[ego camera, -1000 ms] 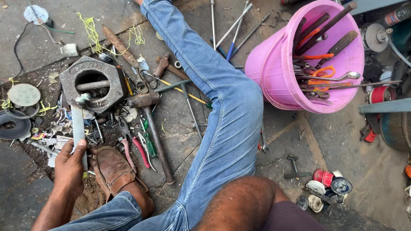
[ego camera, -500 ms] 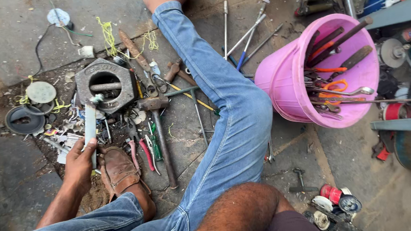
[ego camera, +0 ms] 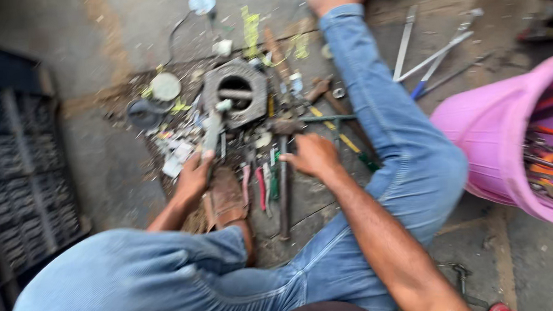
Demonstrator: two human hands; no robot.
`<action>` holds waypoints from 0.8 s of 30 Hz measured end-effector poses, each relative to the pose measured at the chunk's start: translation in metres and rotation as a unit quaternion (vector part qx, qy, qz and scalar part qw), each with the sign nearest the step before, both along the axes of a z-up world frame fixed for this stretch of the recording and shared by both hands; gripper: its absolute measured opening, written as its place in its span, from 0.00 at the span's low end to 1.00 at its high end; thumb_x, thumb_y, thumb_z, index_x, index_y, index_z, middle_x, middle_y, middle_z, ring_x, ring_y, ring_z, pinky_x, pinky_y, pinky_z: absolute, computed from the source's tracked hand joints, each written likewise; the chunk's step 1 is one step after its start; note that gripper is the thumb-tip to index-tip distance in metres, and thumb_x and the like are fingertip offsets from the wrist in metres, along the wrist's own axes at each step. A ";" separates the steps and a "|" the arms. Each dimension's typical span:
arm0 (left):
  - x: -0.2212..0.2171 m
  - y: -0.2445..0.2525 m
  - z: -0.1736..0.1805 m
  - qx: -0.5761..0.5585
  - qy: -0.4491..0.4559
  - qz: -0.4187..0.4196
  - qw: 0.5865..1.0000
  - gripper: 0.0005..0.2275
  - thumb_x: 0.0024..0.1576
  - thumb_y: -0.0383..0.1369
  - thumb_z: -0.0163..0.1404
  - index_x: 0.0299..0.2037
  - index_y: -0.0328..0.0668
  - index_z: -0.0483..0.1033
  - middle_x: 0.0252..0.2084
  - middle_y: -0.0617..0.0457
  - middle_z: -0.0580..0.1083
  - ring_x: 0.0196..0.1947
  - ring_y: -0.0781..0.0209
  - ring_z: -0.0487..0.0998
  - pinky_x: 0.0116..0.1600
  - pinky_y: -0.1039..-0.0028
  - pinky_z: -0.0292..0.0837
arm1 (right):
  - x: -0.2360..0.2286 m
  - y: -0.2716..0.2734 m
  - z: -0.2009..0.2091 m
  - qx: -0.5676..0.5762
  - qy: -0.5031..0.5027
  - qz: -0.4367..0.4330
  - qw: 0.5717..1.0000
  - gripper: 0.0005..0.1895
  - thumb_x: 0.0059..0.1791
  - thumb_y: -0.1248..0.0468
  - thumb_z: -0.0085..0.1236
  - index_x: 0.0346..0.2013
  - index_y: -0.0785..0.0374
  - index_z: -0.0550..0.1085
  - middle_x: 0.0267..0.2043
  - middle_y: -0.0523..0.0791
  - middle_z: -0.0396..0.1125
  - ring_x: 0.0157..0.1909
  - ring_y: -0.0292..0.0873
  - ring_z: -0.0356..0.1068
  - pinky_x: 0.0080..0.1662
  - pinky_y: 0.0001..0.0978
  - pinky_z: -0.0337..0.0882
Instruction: The person sits on the floor and uses a metal file to smooth a cylindrical metal component. They then search through a pink bucket of tools to find a wrench, which they use to tighten a nut on the component. Finally, they use a hammer to strike the component while holding it with the wrench.
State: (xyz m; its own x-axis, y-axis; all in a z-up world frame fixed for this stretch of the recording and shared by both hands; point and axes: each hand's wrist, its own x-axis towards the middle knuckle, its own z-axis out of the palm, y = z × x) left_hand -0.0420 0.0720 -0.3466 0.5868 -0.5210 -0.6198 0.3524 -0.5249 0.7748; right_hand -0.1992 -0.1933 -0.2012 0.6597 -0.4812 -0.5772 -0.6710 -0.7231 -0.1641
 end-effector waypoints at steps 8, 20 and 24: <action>-0.006 -0.020 0.018 -0.009 0.094 0.026 0.995 0.18 0.64 0.49 0.45 0.39 0.41 0.72 0.23 0.58 0.68 0.19 0.67 0.67 0.24 0.73 0.64 | -0.012 0.027 -0.090 0.114 0.095 -0.175 0.973 0.34 0.38 0.32 0.65 0.40 0.59 0.83 0.45 0.53 0.76 0.46 0.55 0.76 0.51 0.50 0.74; -0.007 -0.012 0.011 -0.030 0.064 0.001 0.997 0.19 0.65 0.50 0.43 0.39 0.40 0.71 0.26 0.56 0.68 0.23 0.66 0.68 0.26 0.70 0.66 | -0.031 0.029 -0.049 0.452 -0.133 -0.522 0.711 0.11 0.51 0.60 0.61 0.36 0.64 0.70 0.24 0.43 0.67 0.19 0.34 0.63 0.23 0.26 0.65; -0.002 -0.010 0.009 -0.002 -0.047 -0.045 0.998 0.22 0.66 0.52 0.40 0.39 0.38 0.70 0.28 0.51 0.70 0.28 0.60 0.70 0.34 0.63 0.66 | -0.015 0.051 0.006 0.335 -0.155 -0.390 0.843 0.13 0.50 0.62 0.60 0.40 0.68 0.68 0.25 0.43 0.67 0.19 0.35 0.65 0.22 0.29 0.67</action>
